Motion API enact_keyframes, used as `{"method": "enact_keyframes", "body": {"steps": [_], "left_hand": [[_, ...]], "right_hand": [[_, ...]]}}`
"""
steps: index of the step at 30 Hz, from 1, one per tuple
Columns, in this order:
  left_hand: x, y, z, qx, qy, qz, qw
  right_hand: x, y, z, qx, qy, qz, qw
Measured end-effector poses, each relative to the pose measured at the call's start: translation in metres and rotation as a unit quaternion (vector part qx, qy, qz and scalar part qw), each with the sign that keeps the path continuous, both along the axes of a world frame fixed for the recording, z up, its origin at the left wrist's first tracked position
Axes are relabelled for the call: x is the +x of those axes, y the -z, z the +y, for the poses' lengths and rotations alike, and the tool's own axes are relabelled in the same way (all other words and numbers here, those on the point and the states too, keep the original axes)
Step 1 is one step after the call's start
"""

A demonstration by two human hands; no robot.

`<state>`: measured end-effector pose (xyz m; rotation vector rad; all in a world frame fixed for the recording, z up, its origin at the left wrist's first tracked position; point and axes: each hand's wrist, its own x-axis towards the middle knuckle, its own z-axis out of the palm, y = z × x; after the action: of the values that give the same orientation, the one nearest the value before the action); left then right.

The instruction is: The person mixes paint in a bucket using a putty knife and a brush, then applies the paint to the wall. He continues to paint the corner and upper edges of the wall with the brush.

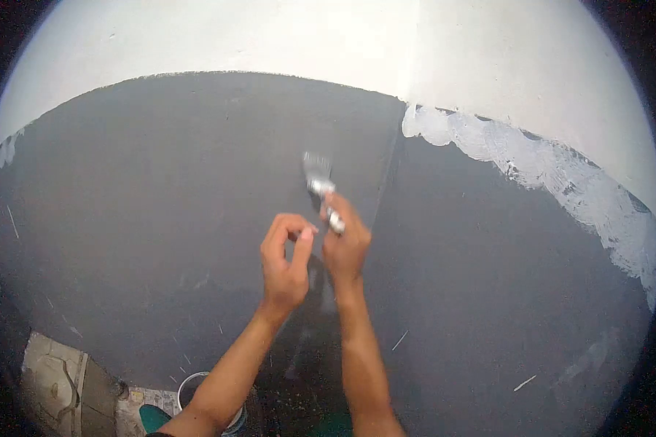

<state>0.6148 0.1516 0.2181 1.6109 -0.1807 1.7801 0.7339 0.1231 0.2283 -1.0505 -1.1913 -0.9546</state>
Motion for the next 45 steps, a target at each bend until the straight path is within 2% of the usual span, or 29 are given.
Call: {"method": "enact_keyframes", "body": {"steps": [4,5,8,11,13,17,21,23,26,28,30,33,37,40,42,45], "left_hand": [[0.004,0.049,-0.015,-0.054,0.013,0.051,0.997],[0.008,0.061,-0.019,-0.061,0.019,0.061,0.996],[0.024,0.084,-0.024,-0.071,0.023,0.084,0.994],[0.034,0.086,-0.029,-0.065,0.016,0.091,0.994],[0.037,0.072,-0.031,-0.065,0.022,0.088,0.994],[0.047,0.052,-0.026,-0.050,0.014,0.060,0.997],[0.049,0.037,-0.026,-0.055,0.028,0.036,0.997],[0.049,0.036,-0.026,-0.063,0.037,0.028,0.997],[0.045,0.052,-0.032,-0.081,0.043,0.039,0.995],[0.045,0.075,-0.032,-0.089,0.028,0.065,0.993],[0.045,0.101,-0.033,-0.122,0.014,0.104,0.987],[0.040,0.132,-0.038,-0.164,0.022,0.122,0.979],[0.035,0.153,-0.034,-0.177,0.025,0.110,0.978],[0.034,0.152,-0.024,-0.175,0.008,0.104,0.979],[0.029,0.134,-0.021,-0.163,-0.006,0.106,0.981],[0.022,0.104,-0.016,-0.151,-0.007,0.090,0.984]], "right_hand": [[-0.004,0.118,-0.015,-0.070,0.039,0.059,0.995],[-0.009,0.136,-0.021,-0.092,0.062,0.084,0.990],[-0.003,0.154,-0.041,-0.105,0.027,0.122,0.987],[0.017,0.110,-0.045,-0.060,0.006,0.096,0.994],[0.037,0.073,-0.040,-0.070,0.004,0.108,0.992],[0.058,-0.010,-0.036,0.016,0.009,0.059,0.998],[0.057,-0.020,-0.032,0.089,-0.015,0.019,0.996],[0.054,0.007,-0.030,0.059,-0.014,0.063,0.996],[0.045,0.083,-0.030,-0.019,-0.015,0.112,0.993],[0.032,0.136,-0.034,-0.074,0.079,0.113,0.988],[0.024,0.187,-0.037,-0.077,0.011,0.131,0.988],[0.008,0.220,-0.048,-0.127,0.007,0.169,0.977],[0.015,0.199,-0.051,-0.143,-0.001,0.133,0.981],[0.030,0.134,-0.037,-0.111,0.058,0.082,0.989],[0.030,0.084,-0.030,-0.072,-0.011,0.061,0.996],[0.022,0.030,-0.020,0.002,-0.038,0.022,0.999]]}}
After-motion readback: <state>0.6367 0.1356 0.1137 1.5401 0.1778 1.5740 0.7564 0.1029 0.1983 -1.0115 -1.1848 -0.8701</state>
